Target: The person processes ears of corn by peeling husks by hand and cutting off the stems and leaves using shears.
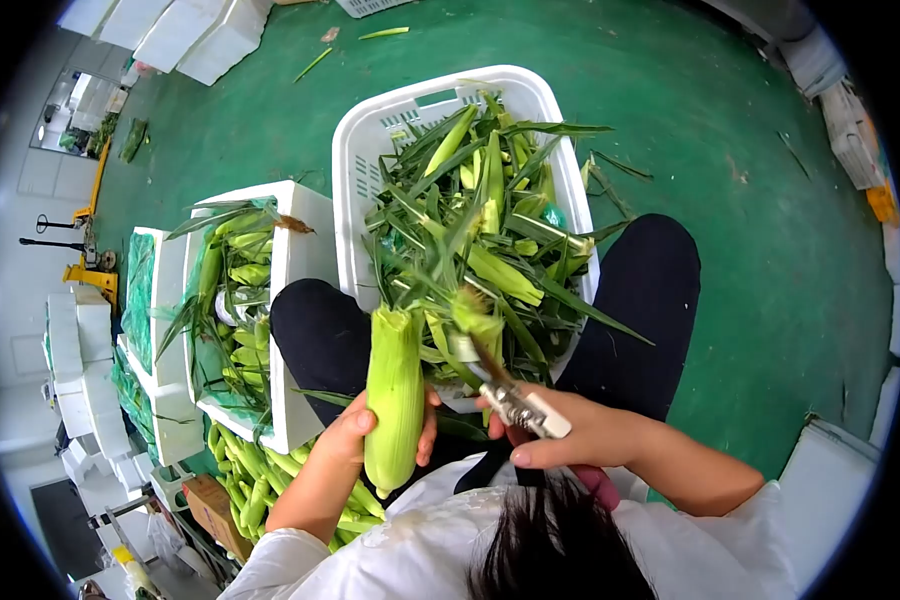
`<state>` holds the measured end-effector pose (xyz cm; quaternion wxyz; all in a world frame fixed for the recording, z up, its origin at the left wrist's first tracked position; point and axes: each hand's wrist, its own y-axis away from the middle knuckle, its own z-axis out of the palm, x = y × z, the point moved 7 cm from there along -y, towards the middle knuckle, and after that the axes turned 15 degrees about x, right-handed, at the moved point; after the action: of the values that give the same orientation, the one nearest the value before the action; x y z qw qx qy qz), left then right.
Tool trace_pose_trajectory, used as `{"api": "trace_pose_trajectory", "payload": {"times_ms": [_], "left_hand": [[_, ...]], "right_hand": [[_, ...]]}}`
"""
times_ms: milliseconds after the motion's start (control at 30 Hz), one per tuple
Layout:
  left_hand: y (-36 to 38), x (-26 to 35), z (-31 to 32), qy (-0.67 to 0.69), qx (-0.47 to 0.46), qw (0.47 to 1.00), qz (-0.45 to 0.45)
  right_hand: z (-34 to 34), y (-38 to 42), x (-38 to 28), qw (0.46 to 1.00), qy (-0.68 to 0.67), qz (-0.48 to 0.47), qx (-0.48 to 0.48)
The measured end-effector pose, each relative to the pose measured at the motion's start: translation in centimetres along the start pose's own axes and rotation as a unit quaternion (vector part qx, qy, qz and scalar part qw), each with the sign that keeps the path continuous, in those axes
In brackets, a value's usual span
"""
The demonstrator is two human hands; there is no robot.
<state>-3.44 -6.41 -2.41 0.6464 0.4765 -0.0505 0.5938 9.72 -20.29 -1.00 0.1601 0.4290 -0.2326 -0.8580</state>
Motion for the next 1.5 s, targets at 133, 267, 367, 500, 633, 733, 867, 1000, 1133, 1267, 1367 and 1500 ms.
{"api": "trace_pose_trajectory", "payload": {"times_ms": [133, 267, 367, 500, 633, 733, 867, 1000, 1133, 1267, 1367, 1500], "left_hand": [[-0.3, 0.2, 0.0, -0.044, -0.004, 0.999, -0.019], [0.3, -1.3, 0.8, 0.036, -0.111, 0.987, -0.114], [1.4, -2.7, 0.1, 0.161, -0.154, 0.959, -0.176], [3.7, -2.7, -3.1, 0.197, -0.127, 0.971, -0.039], [11.0, -1.4, -11.0, 0.305, 0.166, 0.920, 0.179], [19.0, -4.7, -17.2, 0.394, 0.344, 0.812, 0.258], [31.2, -13.6, -22.5, 0.451, 0.471, 0.689, 0.318], [45.1, -23.4, -22.8, 0.424, 0.724, 0.459, 0.293], [60.3, -30.5, -22.8, 0.386, 0.800, 0.349, 0.298], [70.2, -36.4, -22.8, 0.403, 0.866, 0.126, 0.266], [71.9, -39.2, -27.1, 0.385, 0.892, 0.012, 0.236], [60.0, -29.7, -49.5, 0.267, 0.870, 0.238, 0.340]], "right_hand": [[0.7, -1.1, -0.2, 0.999, 0.046, -0.003, -0.006], [0.8, -2.9, -2.4, 0.993, 0.068, -0.079, -0.061], [-0.2, -3.6, -2.2, 0.998, 0.058, -0.023, 0.021], [-4.4, -6.5, -2.5, 0.975, -0.118, -0.049, 0.180], [-3.0, -8.7, 1.9, 0.972, 0.151, 0.176, -0.047], [-4.3, -12.6, 9.4, 0.903, 0.241, 0.341, -0.099], [-9.9, -22.7, 9.5, 0.821, 0.530, 0.196, -0.084], [-15.1, -31.2, 0.9, 0.778, 0.622, 0.081, 0.029], [-16.8, -35.8, -5.7, 0.849, 0.523, -0.025, 0.072], [-22.4, -38.7, -3.5, 0.937, 0.278, -0.026, 0.212], [-29.1, -46.4, 2.0, 0.888, 0.324, -0.103, 0.310], [-25.0, -45.6, -0.6, 0.824, 0.423, -0.066, 0.372]]}}
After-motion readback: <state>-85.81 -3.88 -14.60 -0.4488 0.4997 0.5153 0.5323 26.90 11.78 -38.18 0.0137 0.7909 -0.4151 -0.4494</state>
